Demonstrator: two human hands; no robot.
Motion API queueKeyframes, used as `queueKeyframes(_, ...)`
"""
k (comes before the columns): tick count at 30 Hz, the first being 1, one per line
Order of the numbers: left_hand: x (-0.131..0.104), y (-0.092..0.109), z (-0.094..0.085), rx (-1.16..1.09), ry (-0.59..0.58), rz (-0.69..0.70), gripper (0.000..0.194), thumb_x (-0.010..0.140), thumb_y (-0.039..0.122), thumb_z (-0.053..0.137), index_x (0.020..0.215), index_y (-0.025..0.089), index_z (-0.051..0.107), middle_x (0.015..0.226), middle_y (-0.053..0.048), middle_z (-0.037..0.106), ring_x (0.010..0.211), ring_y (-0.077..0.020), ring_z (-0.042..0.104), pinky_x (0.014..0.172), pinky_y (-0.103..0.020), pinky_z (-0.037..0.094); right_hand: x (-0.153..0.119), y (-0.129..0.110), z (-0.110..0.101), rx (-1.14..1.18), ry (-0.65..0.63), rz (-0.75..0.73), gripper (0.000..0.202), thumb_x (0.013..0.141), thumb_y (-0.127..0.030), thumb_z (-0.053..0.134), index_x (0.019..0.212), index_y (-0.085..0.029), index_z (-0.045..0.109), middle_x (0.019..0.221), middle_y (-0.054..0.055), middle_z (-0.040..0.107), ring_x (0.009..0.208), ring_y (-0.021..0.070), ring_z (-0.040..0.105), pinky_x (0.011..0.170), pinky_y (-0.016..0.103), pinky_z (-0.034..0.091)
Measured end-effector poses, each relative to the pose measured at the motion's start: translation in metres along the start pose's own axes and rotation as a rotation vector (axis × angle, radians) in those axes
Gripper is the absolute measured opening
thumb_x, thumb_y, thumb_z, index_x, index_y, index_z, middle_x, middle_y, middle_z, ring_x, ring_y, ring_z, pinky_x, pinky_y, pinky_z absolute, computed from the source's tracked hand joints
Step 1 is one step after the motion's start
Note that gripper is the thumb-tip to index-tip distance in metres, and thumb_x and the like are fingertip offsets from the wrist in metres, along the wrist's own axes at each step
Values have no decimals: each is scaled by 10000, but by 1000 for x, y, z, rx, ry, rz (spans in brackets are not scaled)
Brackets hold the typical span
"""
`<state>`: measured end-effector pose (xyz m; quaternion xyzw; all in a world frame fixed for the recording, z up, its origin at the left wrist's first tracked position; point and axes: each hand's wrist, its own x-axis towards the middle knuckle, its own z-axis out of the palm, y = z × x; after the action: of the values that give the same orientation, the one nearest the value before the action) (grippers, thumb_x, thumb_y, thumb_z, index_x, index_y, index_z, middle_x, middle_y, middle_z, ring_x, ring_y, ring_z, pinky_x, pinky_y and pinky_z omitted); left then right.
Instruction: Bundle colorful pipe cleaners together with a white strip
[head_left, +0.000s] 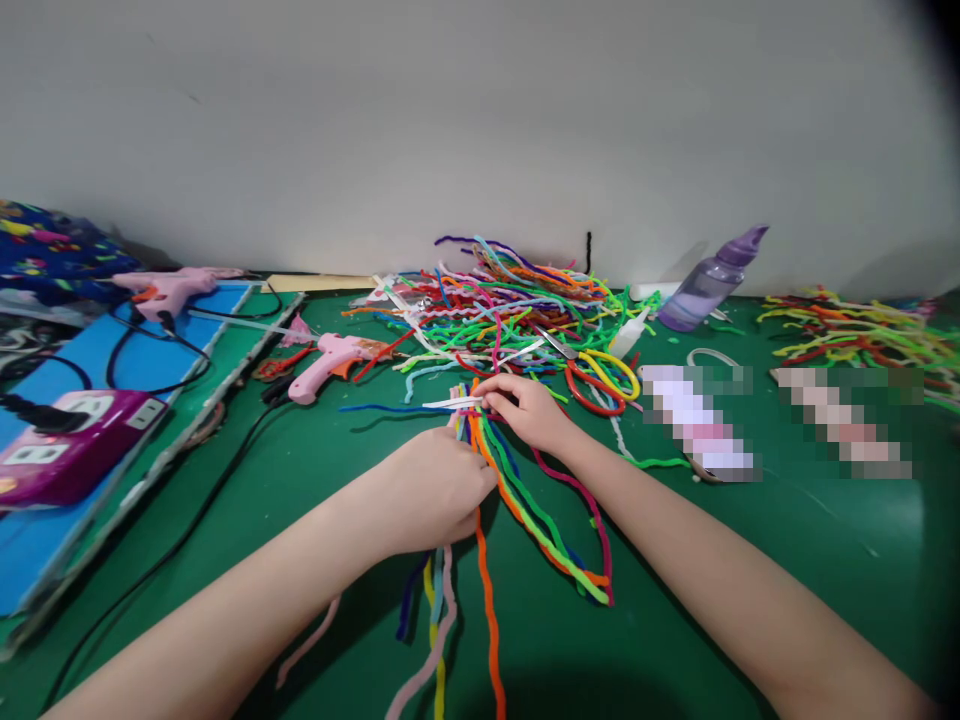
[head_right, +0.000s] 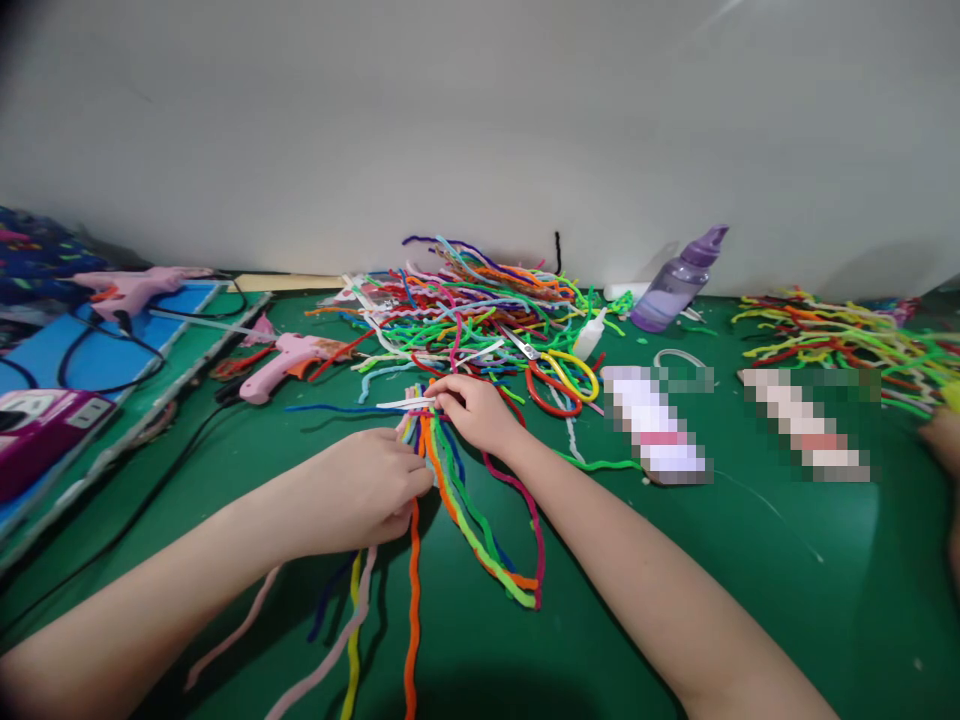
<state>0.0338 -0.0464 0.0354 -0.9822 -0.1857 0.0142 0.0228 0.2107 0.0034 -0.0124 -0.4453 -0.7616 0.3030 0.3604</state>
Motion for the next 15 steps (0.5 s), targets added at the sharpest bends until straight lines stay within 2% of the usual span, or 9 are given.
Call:
queueKeyframes(3, 3, 0, 0, 40, -15, -17, 70, 760, 138, 525, 706, 175, 551, 655, -42, 643, 616, -210, 606, 594, -344, 416, 0, -1, 0, -5, 4, -8, 207, 844, -137, 470, 930, -178, 653, 948, 22, 680, 873, 130, 610, 795, 258, 451)
queueKeyframes(7, 7, -2, 4, 113, 42, 16, 84, 799, 99, 507, 781, 168, 553, 722, -40, 657, 685, -202, 616, 637, -338, 418, -1, 0, 0, -5, 6, -26, 187, 842, -147, 487, 930, -177, 649, 946, 23, 674, 869, 131, 604, 796, 262, 451)
queueKeyframes(12, 9, -3, 8, 157, 90, 38, 103, 824, 90, 480, 769, 162, 530, 699, -33, 638, 651, -189, 596, 624, -334, 406, -2, 2, 2, -64, -34, -94, 157, 826, -204, 550, 939, -175, 655, 858, 20, 623, 729, 113, 562, 691, 246, 446)
queueKeyframes(15, 11, -1, 8, 169, 113, 49, 108, 830, 92, 472, 768, 159, 529, 700, -30, 632, 635, -180, 586, 628, -329, 411, -2, 2, 3, -149, -80, -144, 172, 824, -221, 574, 957, -181, 676, 830, 21, 583, 731, 116, 541, 698, 251, 432)
